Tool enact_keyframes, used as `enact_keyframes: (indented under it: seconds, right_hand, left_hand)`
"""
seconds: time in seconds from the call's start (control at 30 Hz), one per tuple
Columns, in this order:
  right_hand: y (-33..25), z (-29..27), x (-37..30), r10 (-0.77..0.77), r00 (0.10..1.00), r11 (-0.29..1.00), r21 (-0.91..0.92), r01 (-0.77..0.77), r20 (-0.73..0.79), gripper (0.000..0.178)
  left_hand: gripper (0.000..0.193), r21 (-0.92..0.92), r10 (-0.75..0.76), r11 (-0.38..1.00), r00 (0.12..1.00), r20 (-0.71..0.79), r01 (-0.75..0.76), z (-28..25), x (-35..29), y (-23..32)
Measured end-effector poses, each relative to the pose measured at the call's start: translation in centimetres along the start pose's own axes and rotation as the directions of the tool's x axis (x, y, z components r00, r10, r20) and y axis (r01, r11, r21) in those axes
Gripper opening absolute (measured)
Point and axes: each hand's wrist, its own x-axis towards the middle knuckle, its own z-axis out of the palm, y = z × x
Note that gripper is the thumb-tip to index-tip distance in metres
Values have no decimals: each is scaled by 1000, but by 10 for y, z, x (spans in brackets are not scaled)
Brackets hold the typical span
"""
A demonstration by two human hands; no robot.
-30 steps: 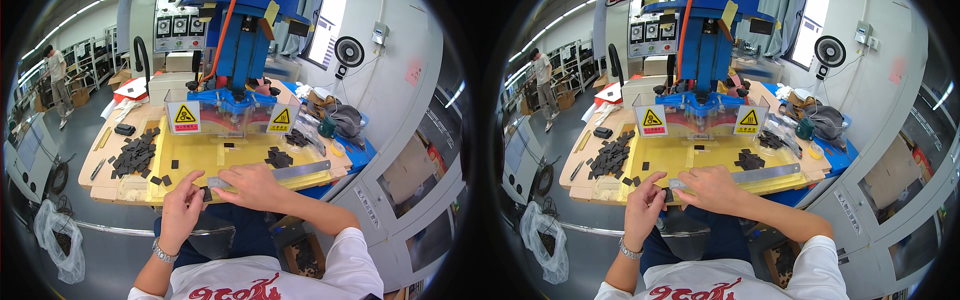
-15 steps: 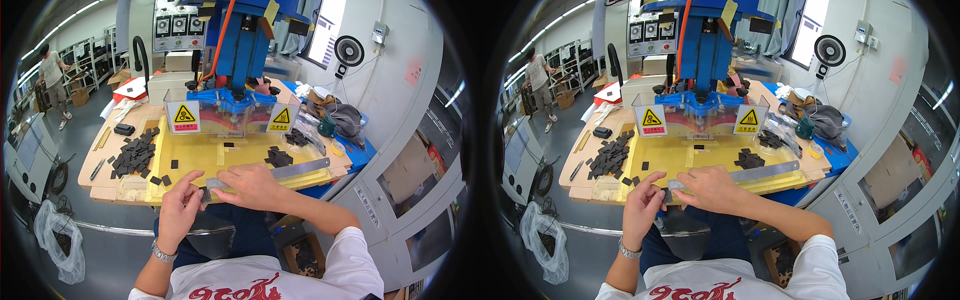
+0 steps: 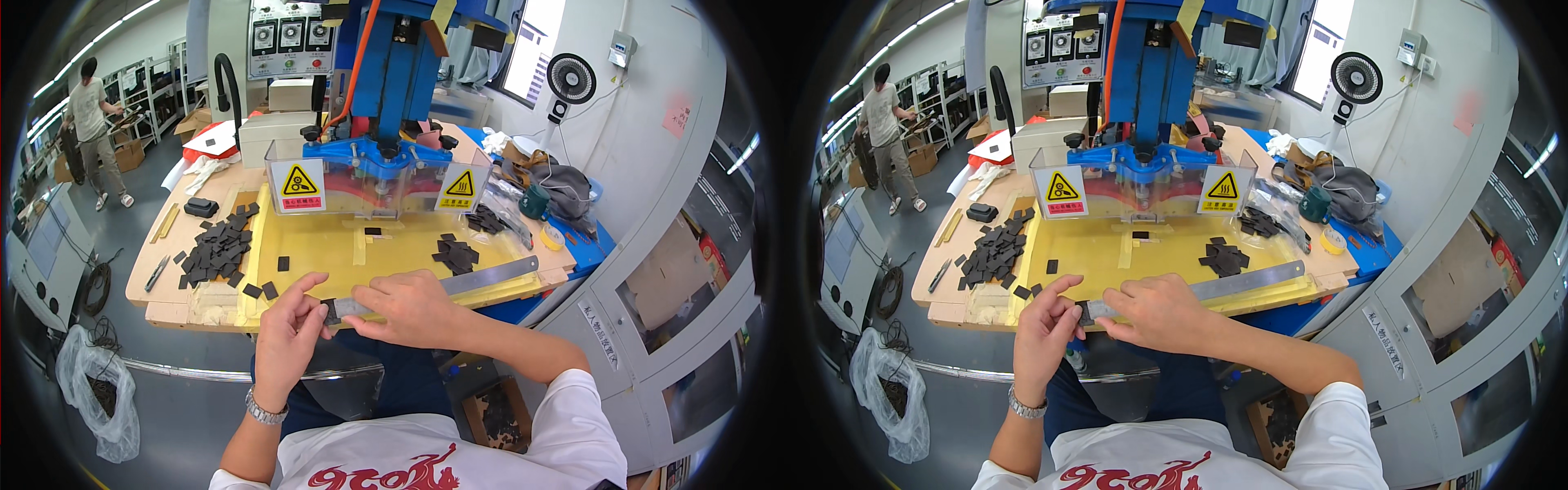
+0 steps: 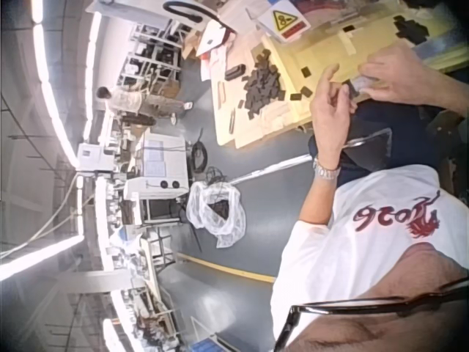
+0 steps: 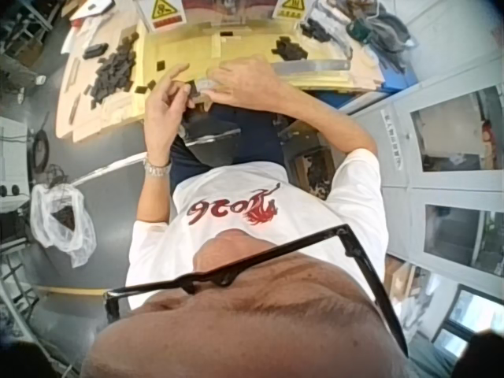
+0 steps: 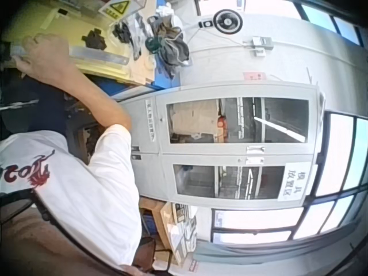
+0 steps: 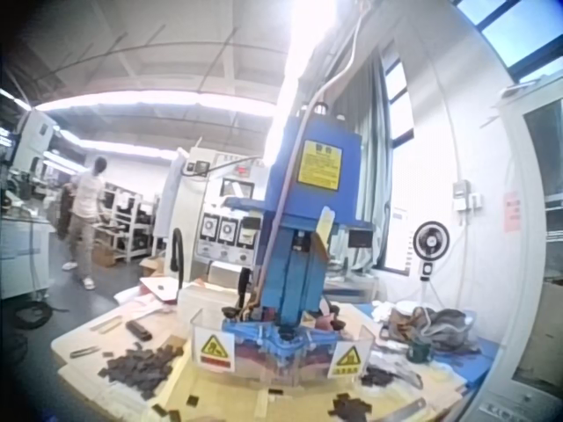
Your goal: The person positions small black pieces under a press machine to press them, holds and turns the pieces by hand, and measures them using a metal ruler.
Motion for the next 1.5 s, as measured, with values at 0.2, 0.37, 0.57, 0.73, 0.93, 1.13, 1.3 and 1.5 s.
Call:
enact_keyframes:
  seconds: [0.2, 0.37, 0.57, 0.73, 0.93, 1.13, 1.3, 1.5]
  right_hand:
    - [0, -5, -10, 49, 999, 999, 7, -49, 6, 32]
    - [15, -13, -45, 22, 998, 999, 42, -25, 60, 32]
    - [110, -48, -120, 281, 955, 959, -49, -278, 89, 37]
    - [191, -48, -156, 375, 927, 921, -115, -373, -7, 38]
    - [223, -31, -172, 409, 910, 897, -158, -413, -58, 30]
    - [206, -28, -154, 312, 921, 905, -221, -363, -235, 22]
    - [145, 3, -98, 697, 713, 552, 577, -602, 77, 16]
    - [150, 73, -10, 587, 489, -188, 696, -693, 646, 16]
  left_hand:
    - [41, -13, 11, 1000, 1000, 3, -11, 8, 6, -1]
    - [10, -103, -90, 990, 995, 44, 94, 0, 10, -22]
    - [6, -88, -106, 989, 982, 158, 121, 31, 35, -29]
    - [15, -151, -158, 966, 943, 292, 209, 91, 93, -37]
    - [24, 115, -203, 978, 898, 389, 171, 121, 112, -36]
    - [17, 254, -18, 967, 981, 191, -32, 57, 113, -59]
    - [15, 359, 43, 931, 996, 78, -68, 32, 90, -61]
    - [12, 426, 302, 852, 951, 71, -303, 38, 62, -61]
